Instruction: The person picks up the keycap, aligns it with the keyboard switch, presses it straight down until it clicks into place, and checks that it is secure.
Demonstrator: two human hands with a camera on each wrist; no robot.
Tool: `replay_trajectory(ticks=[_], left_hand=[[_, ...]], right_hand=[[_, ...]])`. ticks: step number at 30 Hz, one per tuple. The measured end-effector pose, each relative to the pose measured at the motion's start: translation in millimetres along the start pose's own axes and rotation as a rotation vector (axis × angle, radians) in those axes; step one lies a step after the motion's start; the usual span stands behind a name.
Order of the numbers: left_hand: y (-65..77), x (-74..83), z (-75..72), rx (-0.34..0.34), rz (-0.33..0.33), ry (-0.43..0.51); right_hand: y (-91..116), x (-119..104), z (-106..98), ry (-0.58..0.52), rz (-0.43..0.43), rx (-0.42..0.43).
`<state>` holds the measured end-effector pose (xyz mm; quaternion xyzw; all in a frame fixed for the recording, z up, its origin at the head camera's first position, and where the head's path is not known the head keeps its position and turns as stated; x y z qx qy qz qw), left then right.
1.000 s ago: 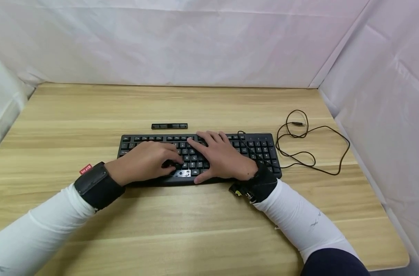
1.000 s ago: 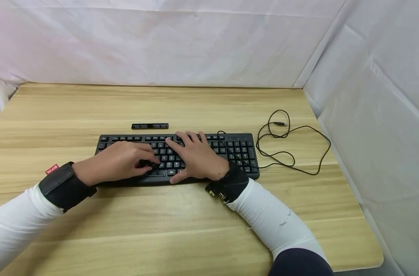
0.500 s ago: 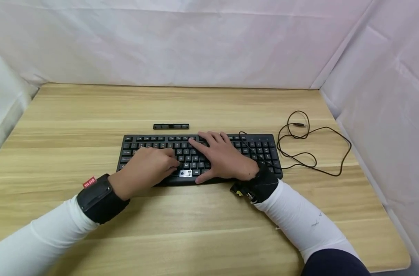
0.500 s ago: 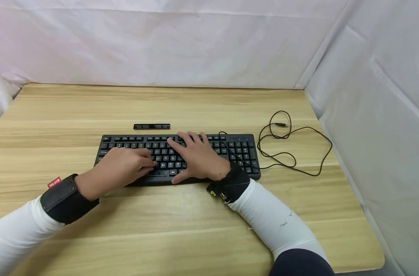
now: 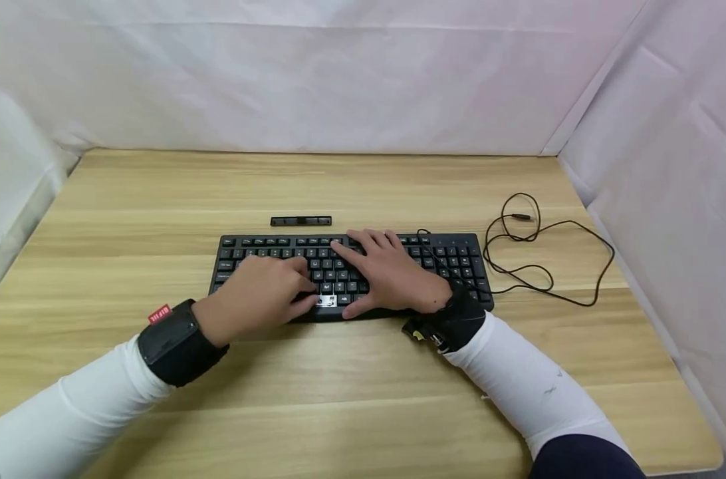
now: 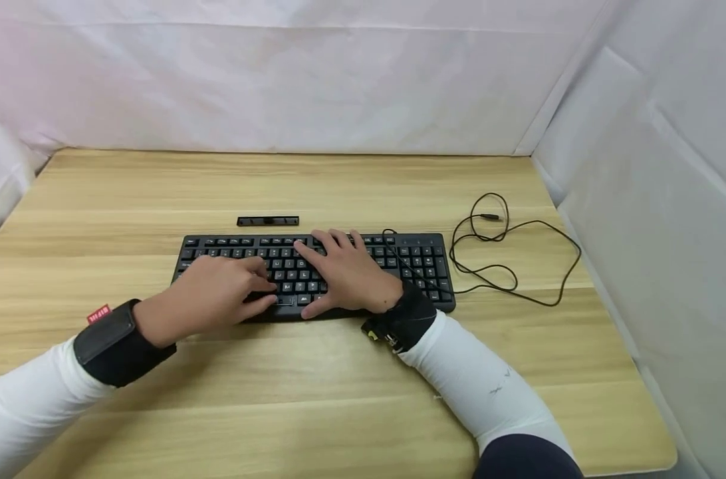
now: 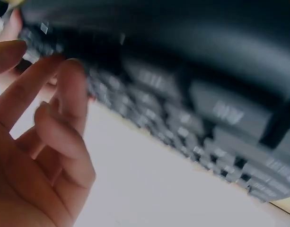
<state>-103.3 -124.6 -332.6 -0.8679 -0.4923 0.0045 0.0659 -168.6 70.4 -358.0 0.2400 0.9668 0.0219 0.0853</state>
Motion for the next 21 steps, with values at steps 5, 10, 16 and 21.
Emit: replay_trajectory(ticks=[5,10,16,21], left_hand=[[-23.7,-20.0,-12.1,0.064,-0.06,0.044],[-55.8,-50.1,-15.8,0.042,-0.169,0.035],[-89.8,-72.1,-0.1,-0.071,-0.205,0.022],[-104.9,-80.5,10.7,-0.176,-0.198,0.024]], right_hand=[[0.1,1.4,-1.5,0.01,-0.006,-0.007],[-1.0,1.3,-3.5,0.023,-0.003,0.007],[-0.5,0.4,-0.2,0.016,0.022,-0.024],[-2.6,-2.9,-0.2,0.022,0.026,-0.03]])
Point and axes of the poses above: each hand's wrist, its own y-axis away from the middle knuckle, its own z-axis out of the palm, x = y × z, the point moved 2 cm from there along -y, towards the middle knuckle, and after that the axes turned 8 degrees about -z, right-handed, at the moved point
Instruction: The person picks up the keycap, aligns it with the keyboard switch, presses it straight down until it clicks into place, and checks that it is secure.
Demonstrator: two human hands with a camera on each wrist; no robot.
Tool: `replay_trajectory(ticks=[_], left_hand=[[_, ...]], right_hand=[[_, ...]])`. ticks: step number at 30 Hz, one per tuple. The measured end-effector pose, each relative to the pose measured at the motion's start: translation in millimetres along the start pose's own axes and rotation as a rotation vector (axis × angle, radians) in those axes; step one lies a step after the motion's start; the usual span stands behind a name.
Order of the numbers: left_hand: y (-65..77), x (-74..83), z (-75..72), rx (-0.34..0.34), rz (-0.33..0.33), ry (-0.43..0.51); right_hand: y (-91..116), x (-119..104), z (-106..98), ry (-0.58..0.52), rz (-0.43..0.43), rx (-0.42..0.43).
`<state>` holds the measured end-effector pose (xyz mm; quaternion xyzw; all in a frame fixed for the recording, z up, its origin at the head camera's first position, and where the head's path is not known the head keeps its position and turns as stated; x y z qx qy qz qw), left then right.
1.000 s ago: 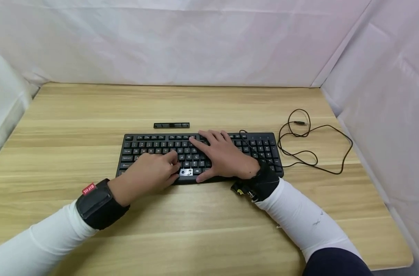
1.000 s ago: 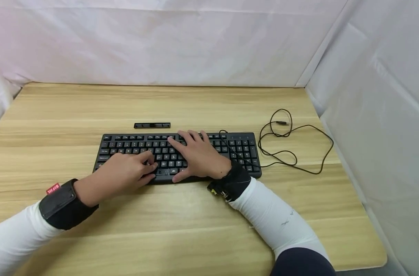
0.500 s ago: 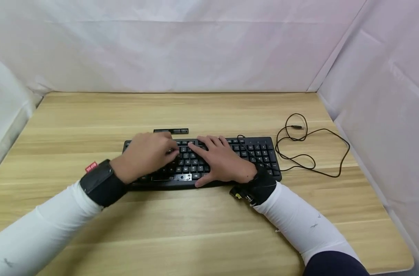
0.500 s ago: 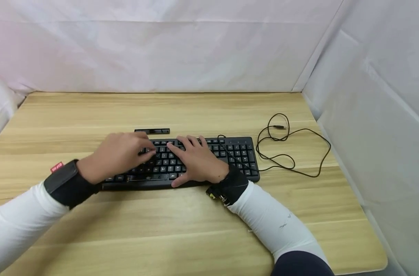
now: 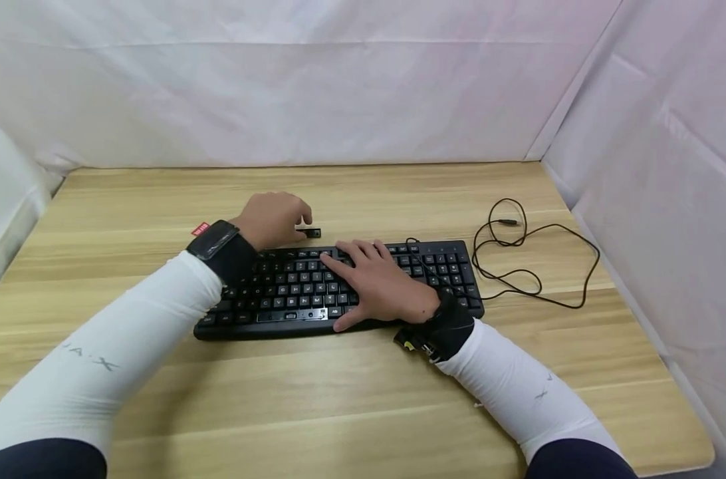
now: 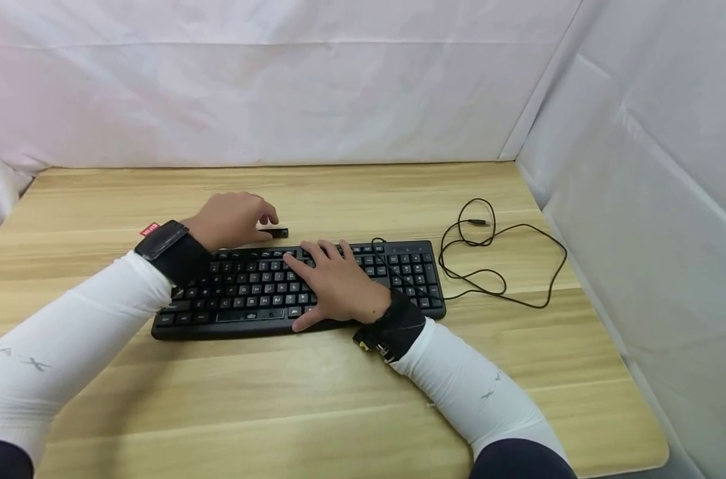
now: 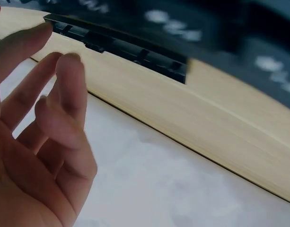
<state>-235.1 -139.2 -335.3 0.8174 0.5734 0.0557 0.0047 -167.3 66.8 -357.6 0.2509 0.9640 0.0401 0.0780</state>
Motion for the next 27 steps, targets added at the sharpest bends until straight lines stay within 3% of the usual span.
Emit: replay_trajectory(ticks=[7,20,24,27], left_hand=[[-9.7,0.6,3.9,-0.058,-0.022,-0.012],[-4.8,0.9,2.2,-0.018,-0.013,-0.006],[-0.1,-1.7,-2.1,0.041,0.015,-0.031],[3.9,-4.0,-9.6,0.121,0.025,-0.008]], right_hand=[[-1.7,-2.0,0.1,0.019,-0.011,0.009],[-3.5,-4.3,-2.4,0.023,-0.024,0.032],[-3.8,-4.0,-1.7,0.019,-0.022,0.026],[-4.3,-2.4,-1.7,0.026,-0.018,0.019]])
Point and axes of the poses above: each hand's wrist, its own y-axis away from the middle knuckle, its own z-axis out of the palm, x = y × z, the point moved 2 cm from there along -y, towards the middle knuckle, and after that the axes turned 8 degrees about -z, right-handed, at the moved point
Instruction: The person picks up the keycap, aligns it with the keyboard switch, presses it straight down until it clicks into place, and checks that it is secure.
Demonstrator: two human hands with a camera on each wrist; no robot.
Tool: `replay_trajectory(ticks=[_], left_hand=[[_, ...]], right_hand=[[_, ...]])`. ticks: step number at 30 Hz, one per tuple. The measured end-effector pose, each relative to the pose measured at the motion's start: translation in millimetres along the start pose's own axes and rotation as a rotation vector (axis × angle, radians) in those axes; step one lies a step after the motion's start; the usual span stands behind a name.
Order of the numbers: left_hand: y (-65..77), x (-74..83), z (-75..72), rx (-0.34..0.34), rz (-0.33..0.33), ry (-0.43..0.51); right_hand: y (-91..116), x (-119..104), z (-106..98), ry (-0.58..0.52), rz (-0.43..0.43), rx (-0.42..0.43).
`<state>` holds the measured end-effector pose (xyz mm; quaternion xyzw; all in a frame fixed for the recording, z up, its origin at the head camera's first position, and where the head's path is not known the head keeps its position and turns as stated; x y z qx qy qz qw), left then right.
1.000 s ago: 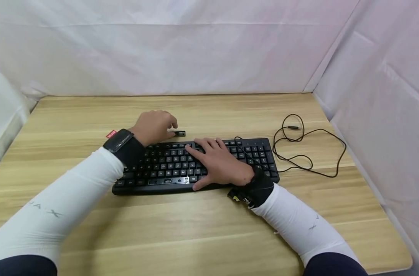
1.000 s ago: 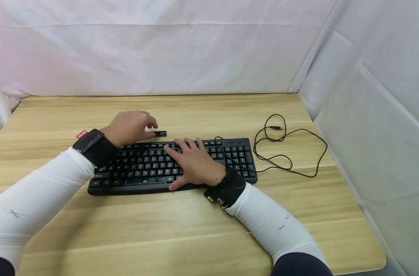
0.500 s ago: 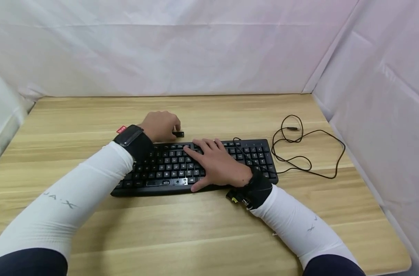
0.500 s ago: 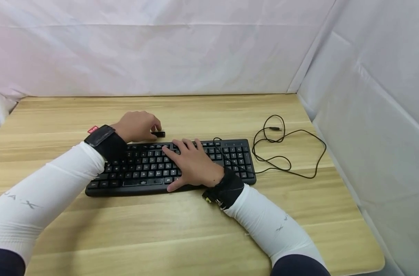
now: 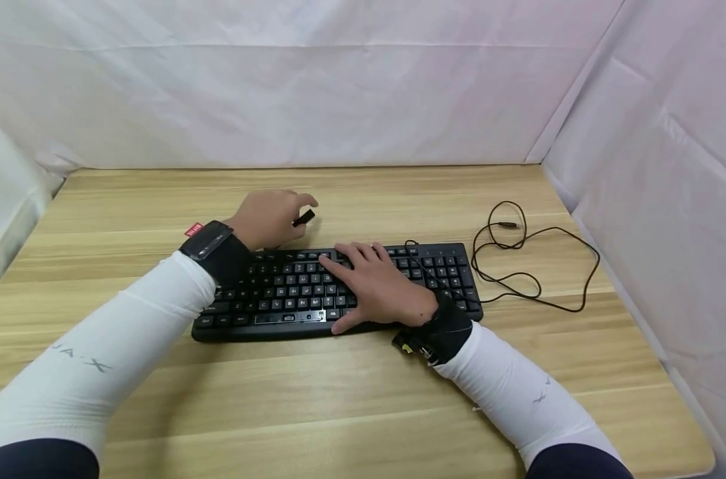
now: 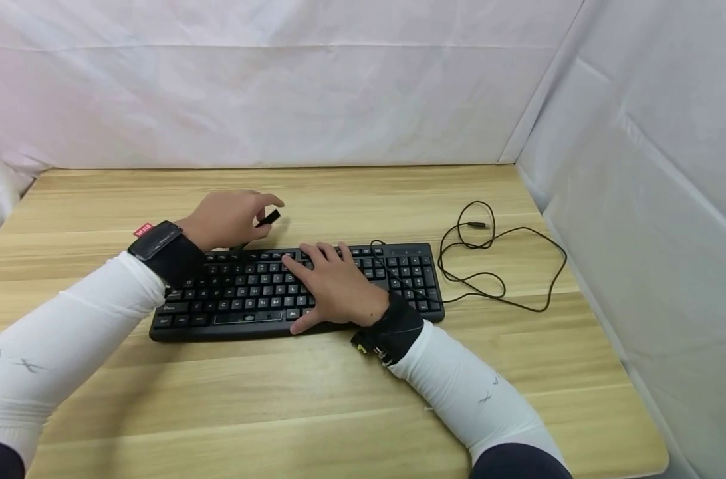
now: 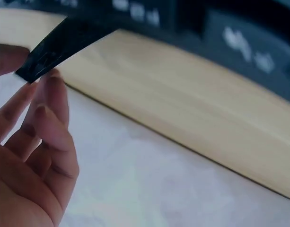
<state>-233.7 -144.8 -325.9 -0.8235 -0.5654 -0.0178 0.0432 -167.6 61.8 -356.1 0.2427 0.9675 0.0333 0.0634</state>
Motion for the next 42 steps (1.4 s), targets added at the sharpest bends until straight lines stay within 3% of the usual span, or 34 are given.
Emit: replay_trajectory(ticks=[11,18,25,36,42], left_hand=[[22.7,-3.3,-21.6,0.133,-0.001,0.167],[44.9,-5.8,-23.0,0.177,-0.034,0.277],[68.6,-11.0,-21.6,0.132,-0.107,0.317],[96.5,-15.5,-10.3,-0.027,-0.184,0.217],[105.5,-17.0,-7.7,-0.061,-0.16,0.214]], right_hand=[[-0.4,4.4,1.3,0.01,-0.004,0.002],[2.1,6.5,1.4,-0.01,-0.004,-0.004],[2.9,9.3,1.8,-0.009,-0.002,0.009],[3.3,9.4,2.8,-0.02,-0.001,0.012],[2.5,9.8,0.2,-0.025,-0.005,0.01]])
Point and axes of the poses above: each hand's wrist, its own y-axis away from the middle knuckle, its own z-axis out of the palm, x = y × z, the point moved 2 cm from there along -y, towards the middle knuckle, and after that the axes turned 8 degrees about -z, right-handed, at the moved point
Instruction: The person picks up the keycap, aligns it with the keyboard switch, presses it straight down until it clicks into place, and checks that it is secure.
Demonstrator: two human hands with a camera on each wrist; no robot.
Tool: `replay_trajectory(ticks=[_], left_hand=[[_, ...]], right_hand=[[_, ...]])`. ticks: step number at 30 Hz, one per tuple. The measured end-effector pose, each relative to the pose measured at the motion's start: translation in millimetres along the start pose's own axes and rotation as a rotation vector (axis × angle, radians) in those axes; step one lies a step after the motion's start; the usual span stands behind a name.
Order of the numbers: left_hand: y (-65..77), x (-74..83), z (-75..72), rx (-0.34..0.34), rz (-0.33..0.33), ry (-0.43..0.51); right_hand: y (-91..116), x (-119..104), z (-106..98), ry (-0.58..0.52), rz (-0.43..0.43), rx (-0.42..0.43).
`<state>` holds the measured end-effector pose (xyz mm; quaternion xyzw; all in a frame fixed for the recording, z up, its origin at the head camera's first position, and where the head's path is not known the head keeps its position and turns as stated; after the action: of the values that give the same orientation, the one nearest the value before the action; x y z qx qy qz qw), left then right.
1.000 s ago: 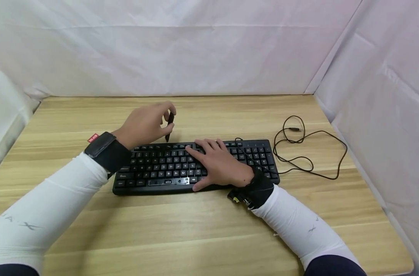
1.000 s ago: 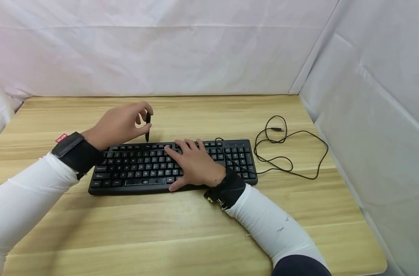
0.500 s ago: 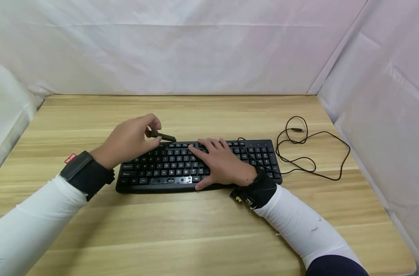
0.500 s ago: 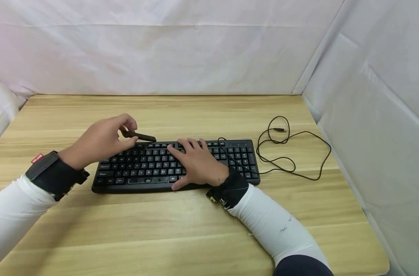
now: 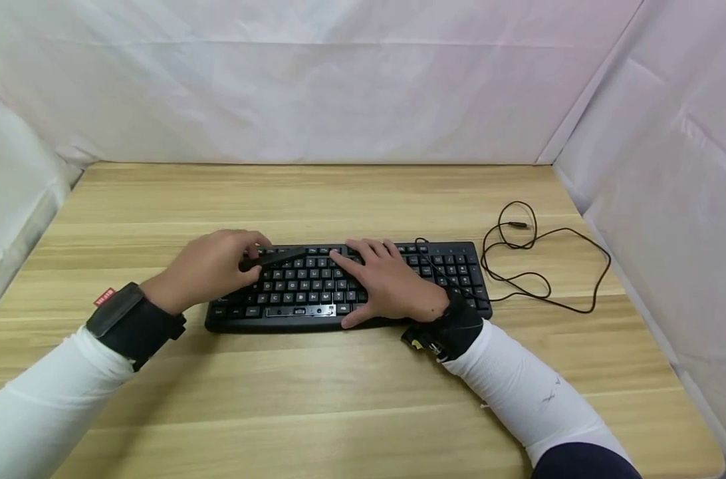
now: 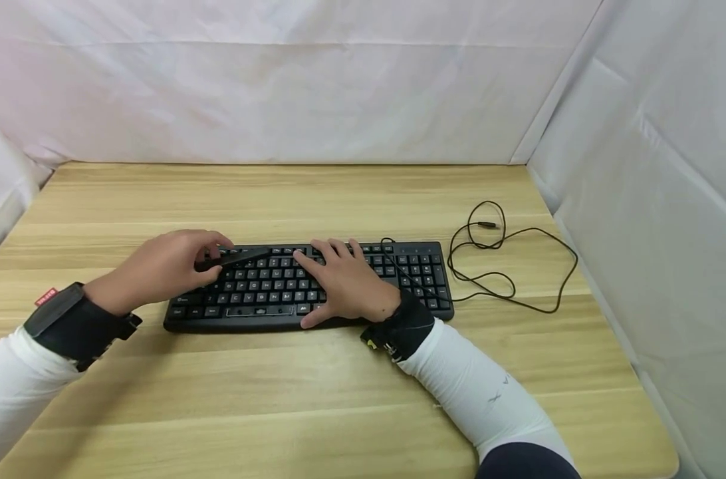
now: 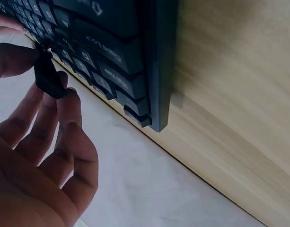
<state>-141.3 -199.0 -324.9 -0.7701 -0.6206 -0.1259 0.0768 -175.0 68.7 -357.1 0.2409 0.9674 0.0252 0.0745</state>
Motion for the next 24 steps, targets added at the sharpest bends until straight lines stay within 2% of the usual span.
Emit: replay_trajectory(ticks=[6,10,13,19,24], left_hand=[[10.3,-0.5,8.6,0.007,0.08,0.007],[17.6,2.6,12.6,0.037,0.139,0.019],[21.2,7.4,14.6,0.052,0.205,0.038],[27.0,22.1,20.8,0.035,0.343,0.086],[32.3,29.5,28.6,0.039,0.401,0.06]], right_hand=[[-0.2,0.3,-0.9,-0.004,0.007,-0.003],[0.2,0.4,-0.7,-0.006,0.008,-0.014],[0.0,0.5,-1.0,-0.003,0.005,-0.004],[0.5,0.3,0.1,-0.014,0.009,-0.008],[0.5,0.8,1.6,-0.007,0.009,-0.001]])
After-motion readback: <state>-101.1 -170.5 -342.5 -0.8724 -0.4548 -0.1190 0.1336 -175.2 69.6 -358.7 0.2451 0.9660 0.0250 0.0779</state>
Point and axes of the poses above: each hand's wrist, its own y-axis away from the middle knuckle, its own z-axis out of the palm, x = y × z, the point moved 2 cm from there along -y, towards the middle knuckle, and after that the axes turned 8 degrees about -z, right-handed, at the moved point
